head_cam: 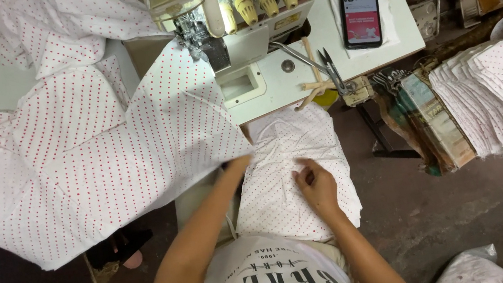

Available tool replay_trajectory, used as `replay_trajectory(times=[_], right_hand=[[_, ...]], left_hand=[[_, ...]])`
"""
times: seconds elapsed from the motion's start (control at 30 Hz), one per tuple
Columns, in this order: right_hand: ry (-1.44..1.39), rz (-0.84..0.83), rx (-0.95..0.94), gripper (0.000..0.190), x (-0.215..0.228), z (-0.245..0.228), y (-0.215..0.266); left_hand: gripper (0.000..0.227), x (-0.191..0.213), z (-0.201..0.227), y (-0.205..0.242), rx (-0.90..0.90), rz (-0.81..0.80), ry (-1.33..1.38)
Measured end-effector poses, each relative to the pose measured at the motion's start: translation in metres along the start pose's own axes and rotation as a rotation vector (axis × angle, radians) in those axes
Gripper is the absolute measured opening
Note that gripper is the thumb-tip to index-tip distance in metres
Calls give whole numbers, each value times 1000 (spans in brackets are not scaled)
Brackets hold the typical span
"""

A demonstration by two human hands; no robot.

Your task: Organizing and stacking sewn fabric pieces on a sewing factory floor.

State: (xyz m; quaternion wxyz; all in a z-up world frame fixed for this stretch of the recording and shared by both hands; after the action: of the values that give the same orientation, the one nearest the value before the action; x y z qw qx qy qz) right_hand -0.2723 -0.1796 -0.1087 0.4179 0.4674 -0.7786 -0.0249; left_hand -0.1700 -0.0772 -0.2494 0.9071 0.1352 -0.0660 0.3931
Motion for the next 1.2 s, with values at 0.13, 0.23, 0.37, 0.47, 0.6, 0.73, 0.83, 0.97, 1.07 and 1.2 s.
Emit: replay_trajectory(times=[0.13, 0.23, 0.37, 0.47, 0.6, 0.73, 0.83, 0.97, 1.07, 1.2], right_hand=[[-17, 41, 98, 73, 61, -61, 4], [-14, 6, 221, 53, 103, -28, -1], [-25, -96, 466, 37, 166, -26, 37], [-162, -239, 673, 28, 171, -60, 74], [-571, -670, 833, 5, 120, -146, 105], [-898, -901, 689, 9, 80, -169, 121], [-1042, -782, 585, 6, 61, -178, 109], [-757, -365, 476, 9, 19, -176, 41], [-536, -167, 410, 17, -15, -171, -18], [-255, -96, 528, 14, -36, -174, -63]], left_hand=[[20, -13, 58, 43, -97, -7, -61], [15, -7, 148, 99, -234, -187, 82], [21, 72, 208, 127, -108, 125, 403], [18, 123, 233, 151, -24, 377, 478], [6, 181, 244, 189, 55, 784, 423], [6, 255, 344, 190, -258, 799, -71], [7, 287, 391, 128, -368, 678, -408], [14, 299, 312, -12, -368, 361, -303], [10, 301, 239, -77, -390, 395, -476], [33, 285, 208, -86, -176, 446, -613]])
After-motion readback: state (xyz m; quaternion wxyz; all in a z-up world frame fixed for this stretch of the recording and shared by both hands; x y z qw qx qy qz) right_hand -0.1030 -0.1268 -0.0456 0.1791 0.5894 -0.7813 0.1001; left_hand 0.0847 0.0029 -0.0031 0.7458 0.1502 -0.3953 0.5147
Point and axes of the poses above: each hand's wrist, its own y-axis away from the middle knuckle, its own x-axis out of the back of the hand, z = x × y, the point moved 3 cm from there along -y, towards the middle knuckle, and after that the axes turned 1 degree about -z, right-handed, at the moved point
